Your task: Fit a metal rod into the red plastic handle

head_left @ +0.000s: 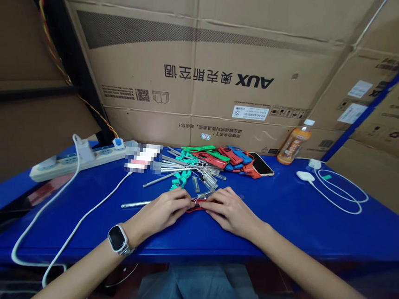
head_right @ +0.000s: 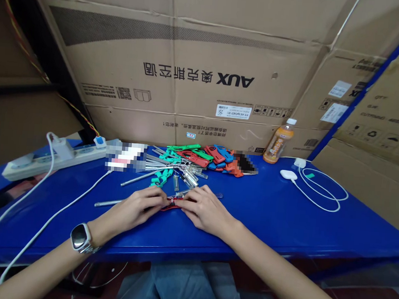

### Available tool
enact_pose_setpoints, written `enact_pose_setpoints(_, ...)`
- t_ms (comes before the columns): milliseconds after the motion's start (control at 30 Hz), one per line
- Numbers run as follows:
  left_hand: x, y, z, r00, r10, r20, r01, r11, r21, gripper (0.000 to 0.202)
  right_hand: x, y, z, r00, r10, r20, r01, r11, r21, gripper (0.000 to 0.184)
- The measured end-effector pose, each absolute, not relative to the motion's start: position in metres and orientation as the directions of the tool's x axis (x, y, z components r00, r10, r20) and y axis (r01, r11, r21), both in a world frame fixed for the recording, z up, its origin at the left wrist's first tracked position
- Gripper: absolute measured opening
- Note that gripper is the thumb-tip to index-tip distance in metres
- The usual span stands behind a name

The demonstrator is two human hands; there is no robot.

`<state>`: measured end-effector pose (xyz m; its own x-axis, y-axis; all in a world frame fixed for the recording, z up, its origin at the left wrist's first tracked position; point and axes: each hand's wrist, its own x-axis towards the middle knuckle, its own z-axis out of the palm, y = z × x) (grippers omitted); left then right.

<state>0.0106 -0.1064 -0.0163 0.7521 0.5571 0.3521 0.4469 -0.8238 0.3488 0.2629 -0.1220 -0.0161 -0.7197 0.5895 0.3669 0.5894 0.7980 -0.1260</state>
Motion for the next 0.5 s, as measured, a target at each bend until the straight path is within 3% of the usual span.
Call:
enact_pose_setpoints(267, 0.0123, -0.1086, -0.0154, 0.793, 0.525, 0.31, 0.468, -0.849, 0.243, 0.026, 0.2602, -0.1252, -0.0095, -0.766, 0.558, 0.319, 0.586, 0.81, -0.008, 0.028)
enact_pose_setpoints(500, 0.0101, -0.1126, -0.0129, 0.804, 0.521, 0.288, 0.469, -0.852, 0.232, 0.025, 0.2611, -0.1274, -0.0088, -0.752, 0.59, 0.294, 0.6, 0.797, -0.063, 0.031)
